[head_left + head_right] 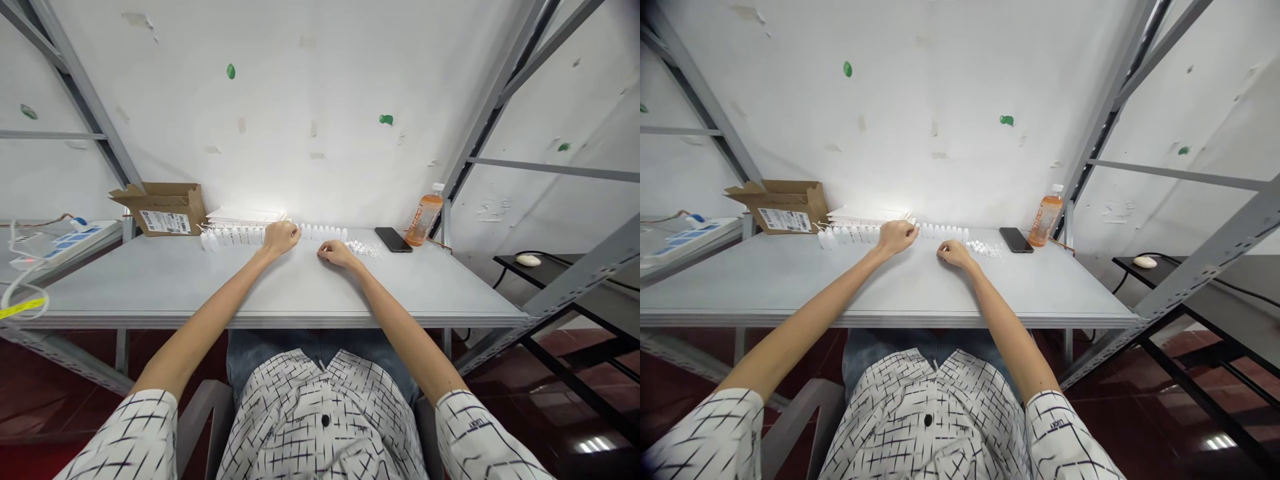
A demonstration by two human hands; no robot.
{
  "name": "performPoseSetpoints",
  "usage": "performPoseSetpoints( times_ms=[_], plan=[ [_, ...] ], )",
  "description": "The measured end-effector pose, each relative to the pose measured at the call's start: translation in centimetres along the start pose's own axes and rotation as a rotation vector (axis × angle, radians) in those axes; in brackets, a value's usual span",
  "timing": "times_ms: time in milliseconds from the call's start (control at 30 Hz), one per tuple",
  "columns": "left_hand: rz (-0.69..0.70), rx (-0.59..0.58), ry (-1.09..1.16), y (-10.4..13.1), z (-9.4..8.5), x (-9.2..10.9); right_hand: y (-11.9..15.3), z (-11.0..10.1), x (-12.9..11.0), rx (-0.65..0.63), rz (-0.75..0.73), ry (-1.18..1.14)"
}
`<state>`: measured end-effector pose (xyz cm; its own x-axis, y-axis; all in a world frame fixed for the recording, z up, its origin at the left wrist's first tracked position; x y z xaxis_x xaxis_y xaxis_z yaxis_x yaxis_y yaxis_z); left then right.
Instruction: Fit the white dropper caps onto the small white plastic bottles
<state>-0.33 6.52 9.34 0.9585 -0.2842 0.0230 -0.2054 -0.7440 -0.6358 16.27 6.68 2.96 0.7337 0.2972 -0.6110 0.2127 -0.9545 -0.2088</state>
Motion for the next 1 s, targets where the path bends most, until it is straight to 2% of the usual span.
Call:
performPoseSetpoints(
  times_ms=[133, 233, 333, 467, 567, 667, 767, 900, 1000],
  plan=[
    [0.011, -0.097, 0.014, -0.2, 2.9, 1.5, -0.5, 0.3, 0.8, -0.094, 0.113, -0.221],
    [-0.012, -0.054, 0.047, -0.8, 3.1, 1.1, -0.5, 0.2, 0.7, -0.074, 0.113, -0.262],
    [-0.062, -0.027, 0.057, -2.5, 2.7, -0.2, -0.3, 0.0, 0.6, -0.016, 0.076, -0.187],
    [-0.045, -0.148, -0.002, -5.2, 3.4, -1.7, -0.3, 0.0, 0.5, -0.007, 0.055, -0.132],
    [-0.035, -0.264, -0.045, -6.2, 4.4, -2.4, -0.3, 0.0, 0.5, -0.008, 0.046, -0.127],
    [-0.020, -0.336, -0.070, -6.2, 5.3, -2.3, -0.3, -0.1, 0.4, -0.009, 0.044, -0.120],
    [-0.025, -0.337, -0.089, -6.0, 5.8, -2.1, -0.2, -0.1, 0.3, -0.010, 0.043, -0.114],
    [-0.074, -0.320, -0.107, -5.6, 5.7, -2.0, -0.1, -0.2, 0.3, -0.002, 0.044, -0.103],
    [-0.101, -0.310, -0.112, -5.3, 5.0, -2.1, -0.1, -0.2, 0.3, -0.006, 0.041, -0.115]
  ],
)
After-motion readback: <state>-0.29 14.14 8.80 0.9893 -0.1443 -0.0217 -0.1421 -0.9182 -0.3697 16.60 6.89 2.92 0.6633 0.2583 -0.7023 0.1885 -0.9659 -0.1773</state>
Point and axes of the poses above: each hand's wrist, its own y-axis away from the middle knuckle, its own z-axis out of the palm, x = y × z, the point moved 8 cm from there along -y, towards the middle knuckle, and after that the axes turned 6 degrees about x, right-handed, at the moved point
